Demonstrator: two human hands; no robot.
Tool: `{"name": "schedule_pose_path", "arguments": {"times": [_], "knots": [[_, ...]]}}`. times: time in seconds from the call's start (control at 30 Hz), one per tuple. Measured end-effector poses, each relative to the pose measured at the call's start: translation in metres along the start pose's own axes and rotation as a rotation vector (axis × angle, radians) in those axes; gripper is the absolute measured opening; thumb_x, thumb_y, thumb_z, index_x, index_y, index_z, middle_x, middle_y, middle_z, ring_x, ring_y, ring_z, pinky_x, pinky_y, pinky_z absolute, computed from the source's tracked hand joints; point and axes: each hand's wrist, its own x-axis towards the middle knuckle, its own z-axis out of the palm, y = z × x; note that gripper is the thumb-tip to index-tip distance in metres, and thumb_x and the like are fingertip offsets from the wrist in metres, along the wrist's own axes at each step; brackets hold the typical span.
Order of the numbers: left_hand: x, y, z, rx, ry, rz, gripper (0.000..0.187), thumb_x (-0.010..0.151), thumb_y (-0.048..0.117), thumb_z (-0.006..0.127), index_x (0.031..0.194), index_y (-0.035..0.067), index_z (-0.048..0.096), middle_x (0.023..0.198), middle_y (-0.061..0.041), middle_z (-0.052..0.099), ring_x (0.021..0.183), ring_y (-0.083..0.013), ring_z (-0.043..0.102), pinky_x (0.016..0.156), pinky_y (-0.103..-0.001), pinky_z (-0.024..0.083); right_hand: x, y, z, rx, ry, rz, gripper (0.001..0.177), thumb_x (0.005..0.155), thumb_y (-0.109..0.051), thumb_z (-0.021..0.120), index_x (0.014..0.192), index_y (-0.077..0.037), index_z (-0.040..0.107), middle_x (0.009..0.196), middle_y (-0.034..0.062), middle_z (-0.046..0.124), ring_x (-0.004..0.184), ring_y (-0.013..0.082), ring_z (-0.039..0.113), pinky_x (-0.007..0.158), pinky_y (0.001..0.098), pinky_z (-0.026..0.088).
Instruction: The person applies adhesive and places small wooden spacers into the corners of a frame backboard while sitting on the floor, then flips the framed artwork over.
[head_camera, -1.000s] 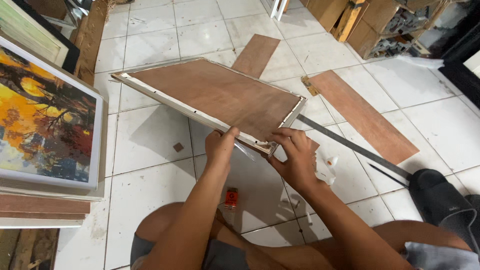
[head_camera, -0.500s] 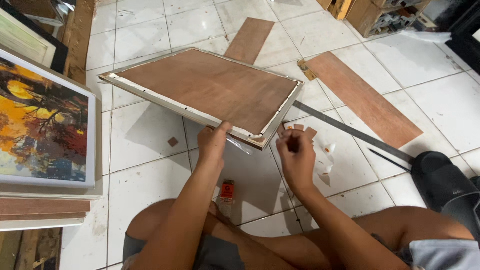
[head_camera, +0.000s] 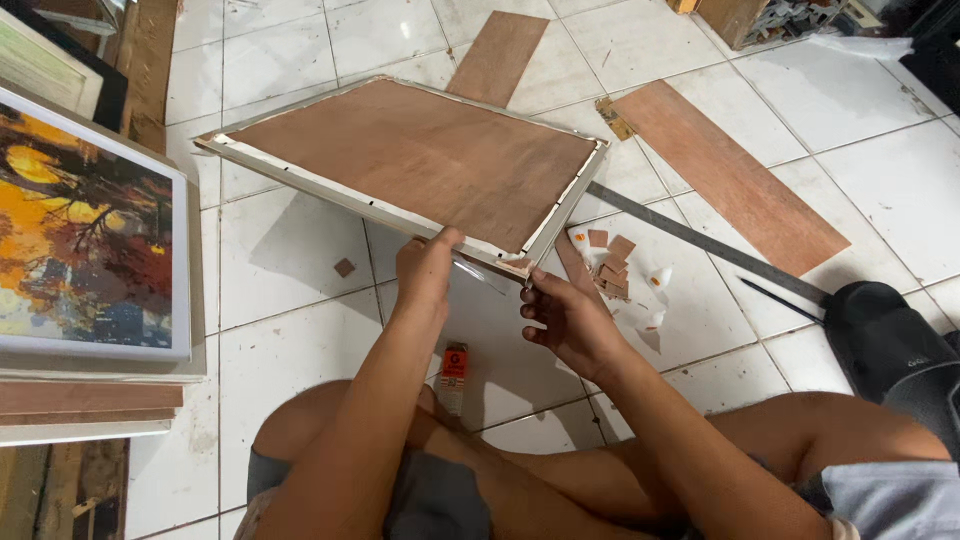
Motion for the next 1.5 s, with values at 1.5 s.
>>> {"name": "schedule_pose_path", "arguments": {"times": [1.5], "knots": [[-0.036, 0.136, 0.000, -0.280, -0.135, 0.387, 0.028, 0.096, 0.037, 0.061, 0.084, 0.012, 0.060, 0.078, 0.002, 0.052, 0.078, -0.0100, 0.045, 0.072, -0.027, 0.033, 0.086, -0.152, 0.039, -1.417, 0.099, -1.203, 0.052, 0.077, 0.006, 0.068, 0.121, -0.021, 0.074, 0.108, -0.0004, 0.079, 0.106, 0.0273, 0.074, 0.092, 0.0424, 0.059]]}}
